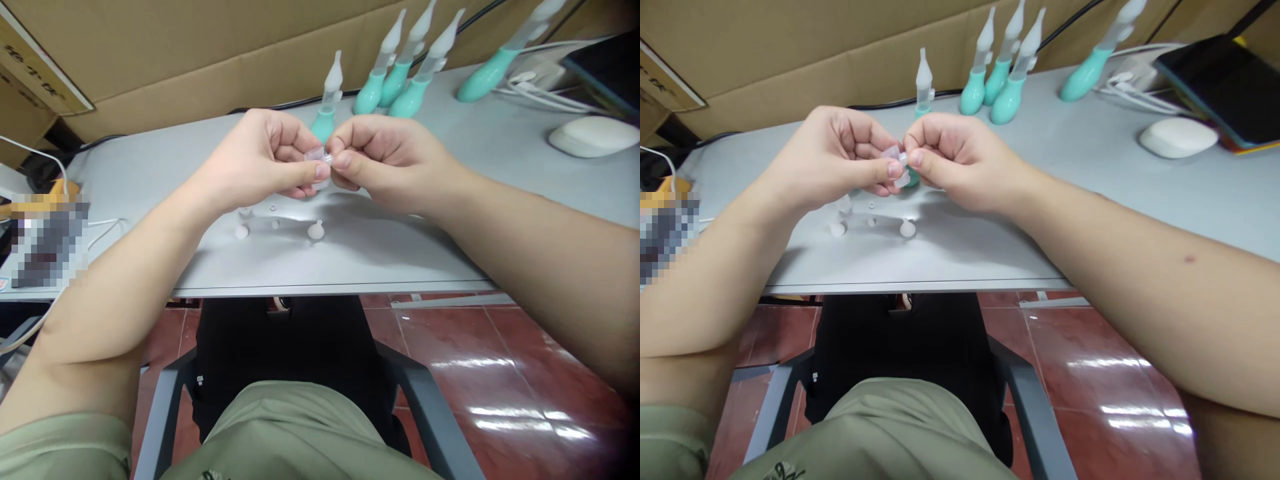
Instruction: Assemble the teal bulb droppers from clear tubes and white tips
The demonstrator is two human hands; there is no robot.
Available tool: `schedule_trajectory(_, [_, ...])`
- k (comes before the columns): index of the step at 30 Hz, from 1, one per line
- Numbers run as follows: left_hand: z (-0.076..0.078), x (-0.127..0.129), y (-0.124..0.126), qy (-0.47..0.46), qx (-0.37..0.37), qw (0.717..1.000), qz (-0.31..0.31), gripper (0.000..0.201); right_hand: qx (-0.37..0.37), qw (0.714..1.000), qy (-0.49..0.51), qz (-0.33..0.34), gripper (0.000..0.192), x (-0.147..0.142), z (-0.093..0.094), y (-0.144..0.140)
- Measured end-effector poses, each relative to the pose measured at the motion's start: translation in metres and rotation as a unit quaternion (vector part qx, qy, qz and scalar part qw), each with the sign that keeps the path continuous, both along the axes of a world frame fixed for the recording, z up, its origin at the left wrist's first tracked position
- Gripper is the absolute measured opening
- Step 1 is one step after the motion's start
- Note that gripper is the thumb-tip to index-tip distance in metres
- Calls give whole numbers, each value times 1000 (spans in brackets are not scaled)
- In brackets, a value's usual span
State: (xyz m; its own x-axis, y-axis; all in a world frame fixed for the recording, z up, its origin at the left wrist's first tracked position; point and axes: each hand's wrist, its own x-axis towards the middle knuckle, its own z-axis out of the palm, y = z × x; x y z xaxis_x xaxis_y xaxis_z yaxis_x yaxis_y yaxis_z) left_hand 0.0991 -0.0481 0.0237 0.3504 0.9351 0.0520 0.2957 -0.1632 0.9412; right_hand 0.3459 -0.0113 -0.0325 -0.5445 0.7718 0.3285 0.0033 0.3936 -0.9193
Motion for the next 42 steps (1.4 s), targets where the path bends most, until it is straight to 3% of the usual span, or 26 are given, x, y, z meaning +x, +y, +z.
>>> schedule_trajectory(11, [-1, -7, 3, 1, -13, 999, -37, 24, -63, 992, -3, 108, 69, 8, 0, 11])
schedule_trajectory(14, [-4, -7, 4, 5, -3, 1000, -29, 25, -58, 996, 0, 66, 63, 8, 1, 11])
schedule_trajectory(21, [-2, -3, 2, 23, 18, 1000, 0, 32, 30, 997, 32, -56, 50, 2, 11, -2])
schedule_trajectory(26, [-5, -5, 3, 31, 26, 999, 2, 32, 57, 994, -3, -94, 37, 3, 15, -6])
schedule_trajectory(30, [-8, -8, 5, 35, 28, 999, -9, 31, 59, 996, -10, -62, 37, 5, 14, -3])
schedule_trajectory(36, [-9, -10, 4, 49, 31, 997, -41, 32, -8, 999, -48, 2, 41, 10, 12, 6])
schedule_trajectory(42, [-7, -11, 6, 99, 99, 989, -50, 19, -38, 999, -26, -5, 47, 20, 13, 13])
